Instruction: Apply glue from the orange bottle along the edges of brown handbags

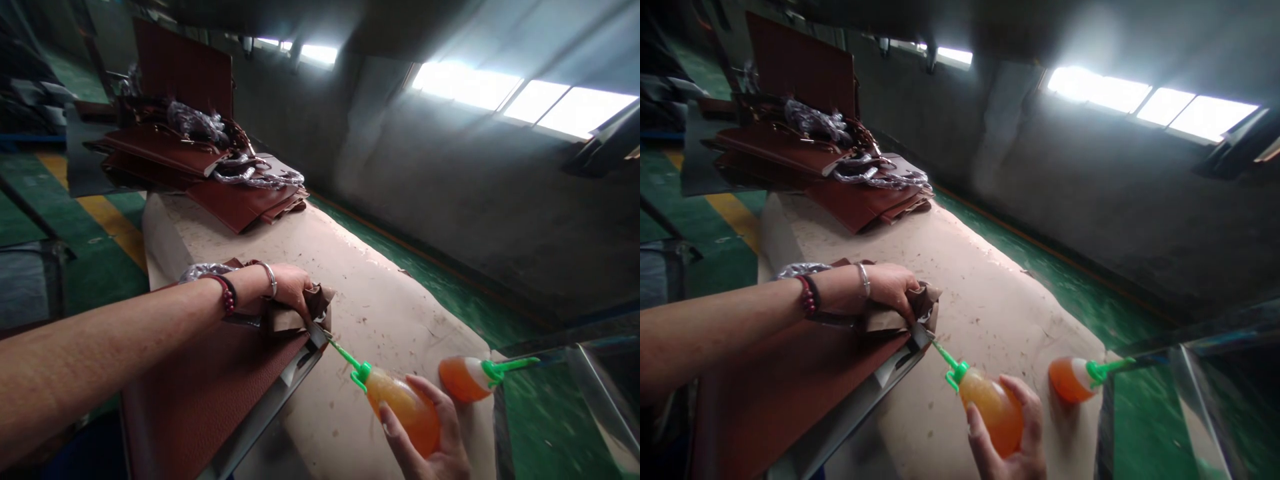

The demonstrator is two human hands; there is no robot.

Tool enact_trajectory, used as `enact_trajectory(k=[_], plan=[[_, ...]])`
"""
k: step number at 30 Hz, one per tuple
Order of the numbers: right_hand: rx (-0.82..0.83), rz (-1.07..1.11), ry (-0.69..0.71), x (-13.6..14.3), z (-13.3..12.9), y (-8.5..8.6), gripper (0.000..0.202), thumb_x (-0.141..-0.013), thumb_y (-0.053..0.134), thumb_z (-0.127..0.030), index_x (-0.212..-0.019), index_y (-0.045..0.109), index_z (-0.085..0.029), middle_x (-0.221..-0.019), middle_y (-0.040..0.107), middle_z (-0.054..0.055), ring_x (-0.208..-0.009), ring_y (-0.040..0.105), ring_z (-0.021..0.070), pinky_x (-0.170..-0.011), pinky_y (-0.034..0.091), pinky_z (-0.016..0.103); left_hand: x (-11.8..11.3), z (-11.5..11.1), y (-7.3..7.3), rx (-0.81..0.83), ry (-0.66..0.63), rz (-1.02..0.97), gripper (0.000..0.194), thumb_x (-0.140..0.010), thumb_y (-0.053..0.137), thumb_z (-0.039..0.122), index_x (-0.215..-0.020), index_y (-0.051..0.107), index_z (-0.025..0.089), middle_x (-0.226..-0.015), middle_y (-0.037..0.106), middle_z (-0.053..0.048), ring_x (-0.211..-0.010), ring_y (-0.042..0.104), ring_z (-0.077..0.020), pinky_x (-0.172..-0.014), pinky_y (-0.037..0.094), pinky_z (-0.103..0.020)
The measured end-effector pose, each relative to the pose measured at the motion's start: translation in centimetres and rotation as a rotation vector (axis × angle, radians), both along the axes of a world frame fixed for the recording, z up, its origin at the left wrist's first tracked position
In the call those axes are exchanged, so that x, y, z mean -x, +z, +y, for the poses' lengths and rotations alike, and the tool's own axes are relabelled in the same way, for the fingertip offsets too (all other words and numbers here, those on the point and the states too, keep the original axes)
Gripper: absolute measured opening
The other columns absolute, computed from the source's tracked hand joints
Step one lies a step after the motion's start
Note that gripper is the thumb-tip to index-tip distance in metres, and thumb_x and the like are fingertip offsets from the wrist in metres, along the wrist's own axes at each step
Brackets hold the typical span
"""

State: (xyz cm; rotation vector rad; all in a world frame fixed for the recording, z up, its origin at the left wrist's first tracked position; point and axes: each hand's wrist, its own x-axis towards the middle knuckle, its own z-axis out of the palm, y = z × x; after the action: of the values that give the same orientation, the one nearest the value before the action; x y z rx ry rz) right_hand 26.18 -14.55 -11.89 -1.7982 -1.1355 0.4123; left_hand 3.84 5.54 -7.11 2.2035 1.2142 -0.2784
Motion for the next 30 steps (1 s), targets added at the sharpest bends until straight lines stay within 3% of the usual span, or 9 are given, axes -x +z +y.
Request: enact_trajectory(k=[2, 10, 16, 21, 30], plan=[[0.0, -0.019, 0.023, 0.0, 0.1, 0.0, 0.051, -0.067, 0.065, -0.058, -0.103, 0.056, -0.022, -0.105, 0.058, 0.004, -0.095, 0.059, 0.0232, -0.087, 0.049, 0.032, 0.1, 0.2, -0.2, -0.007, -0.009, -0.008, 0.053, -0.049, 0.072, 0.066, -0.084, 0.073, 0.027, -0.077, 0.07, 0.002, -0.064, 0.056, -0.017, -0.051, 0.036, -0.025], [0.013, -0.014, 0.045, 0.2, 0.3, 0.8, 0.047, -0.068, 0.066, -0.055, -0.101, 0.057, -0.024, -0.103, 0.057, 0.001, -0.089, 0.058, 0.0195, -0.081, 0.05, 0.029, 0.1, 0.2, -0.7, 0.009, -0.013, -0.049, 0.049, -0.051, 0.072, 0.062, -0.086, 0.074, 0.027, -0.077, 0.069, 0.002, -0.063, 0.057, -0.0159, -0.052, 0.037, -0.023], [0.128, 0.045, 0.022, 0.5, 0.3, 1.3, 0.051, -0.063, 0.066, -0.059, -0.099, 0.058, -0.024, -0.097, 0.061, 0.0, -0.072, 0.061, 0.0166, -0.066, 0.053, 0.025, 0.3, 0.3, -0.9, 0.026, -0.01, -0.068, 0.051, -0.051, 0.072, 0.063, -0.088, 0.074, 0.028, -0.077, 0.069, 0.002, -0.063, 0.056, -0.016, -0.054, 0.038, -0.024], [0.114, 0.043, 0.013, 0.5, 0.4, 1.4, 0.051, -0.064, 0.066, -0.058, -0.1, 0.056, -0.024, -0.1, 0.059, 0.001, -0.078, 0.061, 0.0171, -0.073, 0.053, 0.026, 0.4, 0.3, -0.8, 0.014, -0.015, -0.055, 0.053, -0.05, 0.07, 0.069, -0.086, 0.073, 0.03, -0.076, 0.069, 0.003, -0.064, 0.057, -0.0164, -0.053, 0.038, -0.024], [0.151, 0.045, 0.016, 0.4, 0.6, 1.7, 0.054, -0.063, 0.065, -0.061, -0.1, 0.056, -0.023, -0.094, 0.062, 0.002, -0.072, 0.063, 0.0181, -0.067, 0.054, 0.027, 0.4, 0.1, -0.8, 0.003, -0.011, -0.058, 0.054, -0.051, 0.07, 0.068, -0.088, 0.073, 0.03, -0.077, 0.069, 0.002, -0.066, 0.058, -0.0157, -0.052, 0.036, -0.022]])
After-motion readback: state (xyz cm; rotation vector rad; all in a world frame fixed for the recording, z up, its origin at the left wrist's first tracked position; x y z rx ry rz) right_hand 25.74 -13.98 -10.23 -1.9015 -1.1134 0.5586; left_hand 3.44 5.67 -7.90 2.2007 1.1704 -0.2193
